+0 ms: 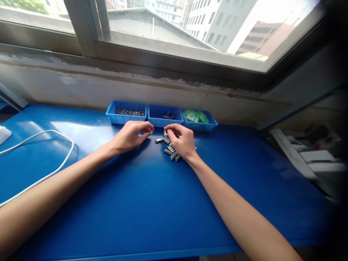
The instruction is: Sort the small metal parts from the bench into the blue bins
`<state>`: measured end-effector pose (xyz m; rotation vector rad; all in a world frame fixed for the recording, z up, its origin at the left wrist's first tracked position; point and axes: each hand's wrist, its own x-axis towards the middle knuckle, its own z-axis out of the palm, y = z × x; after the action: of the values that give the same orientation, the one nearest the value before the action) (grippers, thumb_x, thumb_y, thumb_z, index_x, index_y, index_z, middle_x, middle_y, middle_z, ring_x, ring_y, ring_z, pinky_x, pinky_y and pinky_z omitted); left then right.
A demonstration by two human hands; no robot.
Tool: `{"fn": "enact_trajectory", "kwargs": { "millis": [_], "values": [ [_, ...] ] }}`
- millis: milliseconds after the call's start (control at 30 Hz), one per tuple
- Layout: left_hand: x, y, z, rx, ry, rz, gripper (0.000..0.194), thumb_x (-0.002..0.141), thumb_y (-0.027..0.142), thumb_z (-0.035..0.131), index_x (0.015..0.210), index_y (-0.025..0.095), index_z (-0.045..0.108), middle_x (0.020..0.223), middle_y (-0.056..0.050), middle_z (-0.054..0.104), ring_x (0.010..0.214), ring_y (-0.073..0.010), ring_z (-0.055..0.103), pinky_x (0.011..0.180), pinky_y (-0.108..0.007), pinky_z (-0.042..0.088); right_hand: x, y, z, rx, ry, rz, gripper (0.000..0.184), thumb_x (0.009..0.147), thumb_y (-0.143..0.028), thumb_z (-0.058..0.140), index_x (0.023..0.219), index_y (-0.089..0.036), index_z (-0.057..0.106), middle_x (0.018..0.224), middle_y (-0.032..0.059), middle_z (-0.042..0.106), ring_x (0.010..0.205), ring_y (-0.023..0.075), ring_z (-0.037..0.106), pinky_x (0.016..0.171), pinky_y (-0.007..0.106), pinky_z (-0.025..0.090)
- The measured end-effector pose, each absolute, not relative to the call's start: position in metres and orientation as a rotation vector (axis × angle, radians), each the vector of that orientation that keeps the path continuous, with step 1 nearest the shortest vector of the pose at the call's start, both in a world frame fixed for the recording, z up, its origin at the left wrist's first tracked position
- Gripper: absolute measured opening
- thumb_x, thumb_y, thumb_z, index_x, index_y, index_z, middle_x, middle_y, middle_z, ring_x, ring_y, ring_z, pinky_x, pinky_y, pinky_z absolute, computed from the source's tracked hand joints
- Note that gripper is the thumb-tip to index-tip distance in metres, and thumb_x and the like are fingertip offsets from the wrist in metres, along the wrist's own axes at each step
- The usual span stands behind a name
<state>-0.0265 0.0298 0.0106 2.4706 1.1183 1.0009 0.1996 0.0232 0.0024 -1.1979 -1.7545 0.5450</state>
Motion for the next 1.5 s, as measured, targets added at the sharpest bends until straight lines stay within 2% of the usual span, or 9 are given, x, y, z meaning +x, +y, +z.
{"fn": "enact_trajectory", "kwargs": {
  "millis": [200, 400, 700, 933, 1067, 1200, 1333, 1400, 1500],
  "values": [
    [-0.045, 0.039, 0.027, 2.491, 1.523, 1.348, 0.023, 0.096, 0.029, 0.054, 0.104, 0.019, 0.074, 0.104, -0.008, 0.075, 0.095, -0.0223, 0.068, 0.088, -0.035, 0.051, 0.201, 0.022, 0.003, -1.205, -1.751, 0.553, 0.018, 0.087, -0.026, 0.057, 0.088, -0.019, 0.074, 0.088, 0.0036, 0.076, 0.075, 0.0182, 0.071, 0.073, 0.029, 0.056],
    [-0.04, 0.036, 0.019, 2.669, 1.513, 1.126, 0.027, 0.096, 0.03, 0.053, 0.107, 0.019, 0.075, 0.11, -0.01, 0.075, 0.111, -0.0281, 0.062, 0.098, -0.046, 0.05, 0.201, 0.023, 0.002, -1.222, -1.747, 0.565, 0.019, 0.087, -0.027, 0.057, 0.089, -0.019, 0.073, 0.09, 0.0041, 0.076, 0.075, 0.0185, 0.071, 0.075, 0.03, 0.056],
    [-0.032, 0.029, 0.015, 2.653, 1.552, 1.119, 0.03, 0.094, 0.023, 0.052, 0.115, 0.018, 0.073, 0.121, -0.011, 0.071, 0.122, -0.0314, 0.055, 0.103, -0.051, 0.047, 0.2, 0.023, 0.0, -1.18, -1.645, 0.687, 0.019, 0.087, -0.031, 0.06, 0.09, -0.018, 0.073, 0.09, 0.0051, 0.075, 0.076, 0.0184, 0.071, 0.075, 0.031, 0.057],
    [-0.001, 0.01, 0.015, 2.819, 1.059, 0.876, 0.035, 0.099, 0.026, 0.048, 0.127, 0.019, 0.067, 0.131, -0.01, 0.066, 0.13, -0.0284, 0.052, 0.111, -0.047, 0.045, 0.234, 0.035, 0.033, -1.168, -1.424, 0.79, 0.033, 0.093, -0.042, 0.049, 0.106, -0.018, 0.067, 0.09, 0.0062, 0.075, 0.071, 0.0166, 0.07, 0.066, 0.028, 0.054],
    [0.012, 0.001, 0.011, 2.738, 1.045, 0.66, 0.053, 0.1, 0.046, 0.046, 0.144, 0.017, 0.053, 0.146, -0.013, 0.055, 0.14, -0.0324, 0.044, 0.116, -0.049, 0.04, 0.264, 0.012, 0.049, -1.66, -1.74, 0.24, 0.041, 0.096, -0.053, 0.046, 0.093, -0.021, 0.072, 0.089, 0.0093, 0.074, 0.086, 0.0261, 0.07, 0.071, 0.033, 0.05],
    [0.018, -0.001, 0.002, 2.631, 1.125, 0.574, 0.083, 0.091, 0.068, 0.05, 0.156, 0.019, 0.035, 0.159, -0.017, 0.037, 0.148, -0.0387, 0.03, 0.119, -0.055, 0.034, 0.262, -0.016, 0.035, -2.021, -1.972, 0.107, 0.055, 0.098, -0.061, 0.037, 0.127, -0.024, 0.065, 0.122, 0.0169, 0.066, 0.09, 0.0324, 0.07, 0.074, 0.039, 0.048],
    [0.036, -0.005, -0.006, 2.613, 1.184, 0.549, 0.108, 0.076, 0.084, 0.055, 0.159, 0.02, 0.027, 0.164, -0.021, 0.024, 0.149, -0.0466, 0.022, 0.117, -0.062, 0.031, 0.244, -0.02, 0.02, -2.123, -2.065, 0.01, 0.062, 0.099, -0.063, 0.031, 0.138, -0.022, 0.055, 0.127, 0.0193, 0.057, 0.087, 0.0331, 0.071, 0.073, 0.04, 0.048],
    [0.049, -0.007, -0.009, 2.606, 1.223, 0.556, 0.12, 0.068, 0.089, 0.056, 0.158, 0.015, 0.026, 0.162, -0.025, 0.025, 0.148, -0.049, 0.022, 0.116, -0.062, 0.03, 0.238, -0.016, 0.018, -2.134, -2.062, -0.02, 0.062, 0.099, -0.062, 0.028, 0.139, -0.021, 0.053, 0.125, 0.0191, 0.056, 0.088, 0.0336, 0.071, 0.073, 0.04, 0.048],
    [0.061, -0.006, -0.01, 2.595, 1.269, 0.599, 0.119, 0.069, 0.088, 0.056, 0.157, 0.013, 0.029, 0.157, -0.025, 0.035, 0.145, -0.0472, 0.029, 0.115, -0.061, 0.031, 0.234, -0.01, 0.019, -2.149, -2.06, -0.033, 0.061, 0.1, -0.059, 0.027, 0.142, -0.02, 0.049, 0.123, 0.0192, 0.055, 0.087, 0.0338, 0.071, 0.073, 0.041, 0.049]
  ]
}}
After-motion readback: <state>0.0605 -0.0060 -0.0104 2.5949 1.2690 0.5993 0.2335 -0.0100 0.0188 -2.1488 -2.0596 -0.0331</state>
